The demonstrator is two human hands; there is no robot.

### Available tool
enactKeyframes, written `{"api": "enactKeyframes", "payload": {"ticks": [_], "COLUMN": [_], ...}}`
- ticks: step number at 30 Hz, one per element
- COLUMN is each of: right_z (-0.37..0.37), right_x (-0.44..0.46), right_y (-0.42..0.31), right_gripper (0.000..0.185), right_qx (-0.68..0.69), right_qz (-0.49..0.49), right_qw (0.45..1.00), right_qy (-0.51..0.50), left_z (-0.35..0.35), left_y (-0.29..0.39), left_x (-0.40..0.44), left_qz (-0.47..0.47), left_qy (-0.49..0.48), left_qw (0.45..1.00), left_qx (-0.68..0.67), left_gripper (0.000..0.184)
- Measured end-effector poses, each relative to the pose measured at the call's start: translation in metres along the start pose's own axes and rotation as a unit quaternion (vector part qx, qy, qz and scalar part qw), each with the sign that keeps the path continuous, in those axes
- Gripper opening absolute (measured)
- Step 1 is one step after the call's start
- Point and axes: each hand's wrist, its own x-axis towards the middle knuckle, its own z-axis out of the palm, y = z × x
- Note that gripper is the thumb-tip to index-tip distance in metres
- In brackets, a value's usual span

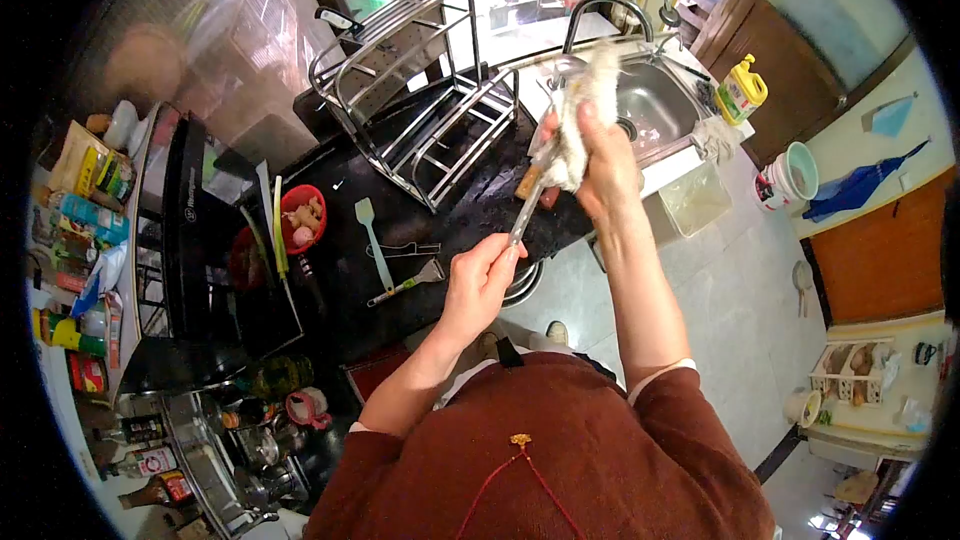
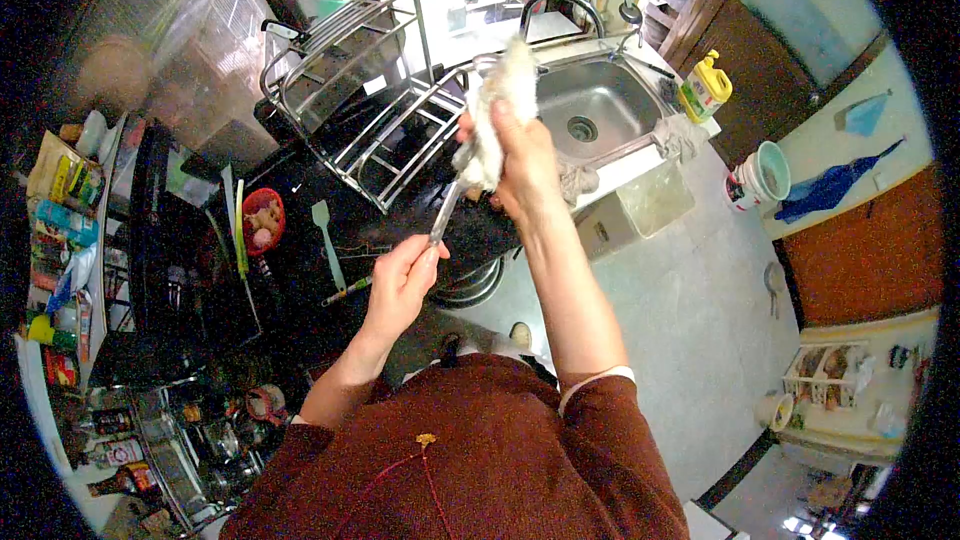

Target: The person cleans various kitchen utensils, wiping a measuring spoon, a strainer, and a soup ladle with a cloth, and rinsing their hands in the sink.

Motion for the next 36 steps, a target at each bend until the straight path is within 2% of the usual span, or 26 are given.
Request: {"api": "enactKeyframes", "payload": {"ticks": [3,7,11,13,15,16,17,18,19,23,25,27,29,31,32,33,35,36], "right_z": [0.016,0.026,0.030,0.027,0.023,0.019,0.022,0.015,0.009,0.005,0.010,0.022,0.032,0.027,0.024,0.020,0.011,0.009], "right_x": [-0.017,-0.051,-0.064,-0.064,-0.060,-0.053,-0.047,-0.033,-0.020,-0.005,-0.005,-0.017,-0.037,-0.041,-0.041,-0.040,-0.034,-0.033], "right_y": [0.017,0.045,0.049,0.048,0.041,0.037,0.024,0.014,0.004,0.004,0.008,0.014,0.041,0.031,0.027,0.031,0.028,0.027], "right_gripper": [0.029,0.026,0.027,0.030,0.031,0.037,0.034,0.032,0.029,0.023,0.025,0.029,0.029,0.028,0.028,0.021,0.020,0.021], "right_qx": [-0.041,-0.093,-0.097,-0.098,-0.131,-0.139,-0.097,-0.103,-0.108,-0.046,-0.035,-0.127,-0.096,-0.087,-0.074,-0.097,-0.128,-0.144], "right_qz": [0.012,0.079,0.045,0.040,0.071,0.063,0.043,0.015,-0.014,-0.022,-0.028,0.033,0.101,0.104,0.108,0.100,0.091,0.102], "right_qw": [0.999,0.992,0.994,0.993,0.988,0.988,0.994,0.994,0.990,0.993,0.997,0.991,0.989,0.988,0.987,0.989,0.987,0.983], "right_qy": [0.024,-0.022,-0.037,-0.055,-0.038,-0.022,0.005,0.045,0.086,0.105,0.056,0.012,-0.048,-0.071,-0.091,-0.040,-0.041,-0.055], "left_z": [0.003,0.001,0.000,0.003,0.005,0.004,0.004,0.005,0.006,0.011,0.009,0.007,0.009,-0.001,-0.010,-0.020,-0.045,-0.055], "left_y": [-0.002,-0.012,-0.013,-0.011,-0.007,-0.005,-0.004,-0.008,-0.012,-0.012,-0.011,-0.020,-0.012,-0.010,-0.004,-0.002,-0.005,-0.005], "left_x": [0.003,0.021,0.023,0.023,0.020,0.018,0.013,0.006,-0.001,-0.004,0.003,0.013,0.027,0.029,0.033,0.037,0.052,0.062], "left_qz": [0.007,0.060,0.117,0.115,0.113,0.094,0.073,0.039,0.043,0.022,0.027,0.005,0.028,0.018,0.002,-0.018,-0.008,0.004], "left_qy": [0.019,0.083,0.114,0.111,0.108,0.083,0.057,0.024,0.012,0.004,0.001,0.007,0.084,0.073,0.014,-0.047,0.009,0.057], "left_qw": [1.000,0.994,0.983,0.984,0.985,0.990,0.993,0.998,0.998,1.000,0.999,0.995,0.985,0.987,0.996,0.998,0.999,0.998], "left_qx": [0.002,0.024,0.089,0.083,0.074,0.071,0.068,0.042,0.032,-0.017,-0.025,-0.103,-0.148,-0.139,-0.085,-0.031,0.044,0.029], "left_gripper": [0.011,0.011,0.012,0.011,0.011,0.011,0.011,0.013,0.014,0.015,0.016,0.017,0.019,0.020,0.017,0.015,0.016,0.020]}}
